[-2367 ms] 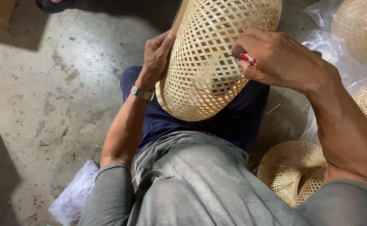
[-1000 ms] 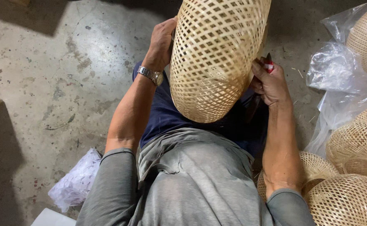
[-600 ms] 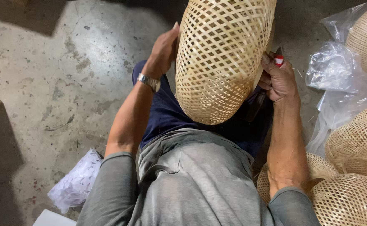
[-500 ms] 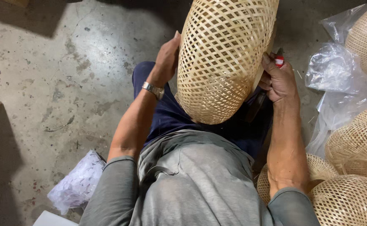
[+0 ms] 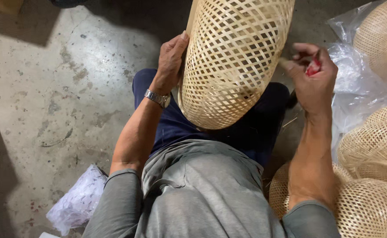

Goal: The person sits on the floor and uses a small red-handled tool to trim or adjust the woven bamboo strips on the rim of a large basket. They rotate the basket to access different sections of the rim, working methodically around the circumference.

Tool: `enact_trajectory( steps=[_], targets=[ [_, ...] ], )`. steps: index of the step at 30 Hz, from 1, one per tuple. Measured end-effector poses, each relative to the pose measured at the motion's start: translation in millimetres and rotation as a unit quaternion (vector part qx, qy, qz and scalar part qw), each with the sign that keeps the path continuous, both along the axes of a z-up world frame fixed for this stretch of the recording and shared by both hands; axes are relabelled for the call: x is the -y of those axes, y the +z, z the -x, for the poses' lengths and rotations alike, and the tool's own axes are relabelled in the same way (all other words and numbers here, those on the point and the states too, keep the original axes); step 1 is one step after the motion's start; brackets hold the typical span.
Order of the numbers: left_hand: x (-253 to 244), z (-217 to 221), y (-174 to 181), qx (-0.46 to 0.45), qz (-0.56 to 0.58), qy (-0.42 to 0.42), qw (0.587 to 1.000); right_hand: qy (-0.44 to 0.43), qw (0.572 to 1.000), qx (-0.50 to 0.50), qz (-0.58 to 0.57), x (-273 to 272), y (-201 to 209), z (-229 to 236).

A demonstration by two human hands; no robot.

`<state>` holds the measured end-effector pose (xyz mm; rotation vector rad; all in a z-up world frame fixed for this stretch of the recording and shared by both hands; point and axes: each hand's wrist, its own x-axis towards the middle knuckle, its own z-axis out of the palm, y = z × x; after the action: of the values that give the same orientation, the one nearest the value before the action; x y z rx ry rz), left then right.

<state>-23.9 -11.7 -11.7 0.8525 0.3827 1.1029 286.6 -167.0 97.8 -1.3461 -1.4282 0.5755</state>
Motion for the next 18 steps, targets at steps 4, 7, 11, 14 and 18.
enact_trajectory(
  steps=[4,7,11,14,18],
  targets=[
    [-8.0,-2.1,-0.4,-0.068,-0.034,0.038,0.996,0.059,0.981,0.186,-0.016,7.1,21.9,23.6],
    [-8.2,0.6,-1.2,-0.092,-0.048,0.053,0.993,0.083,0.963,0.252,-0.041,-6.4,28.5,31.9],
    [-5.7,5.7,1.8,-0.088,-0.021,0.050,0.995,0.106,0.960,0.249,-0.068,-13.7,28.6,36.3],
    [-5.2,7.4,0.4,-0.082,-0.005,0.050,0.995,0.122,0.974,0.186,-0.041,-15.7,22.8,44.3],
    [-5.7,9.3,-6.5,-0.081,-0.006,0.049,0.995,0.108,0.977,0.176,-0.046,-14.3,20.2,46.9]
  ],
)
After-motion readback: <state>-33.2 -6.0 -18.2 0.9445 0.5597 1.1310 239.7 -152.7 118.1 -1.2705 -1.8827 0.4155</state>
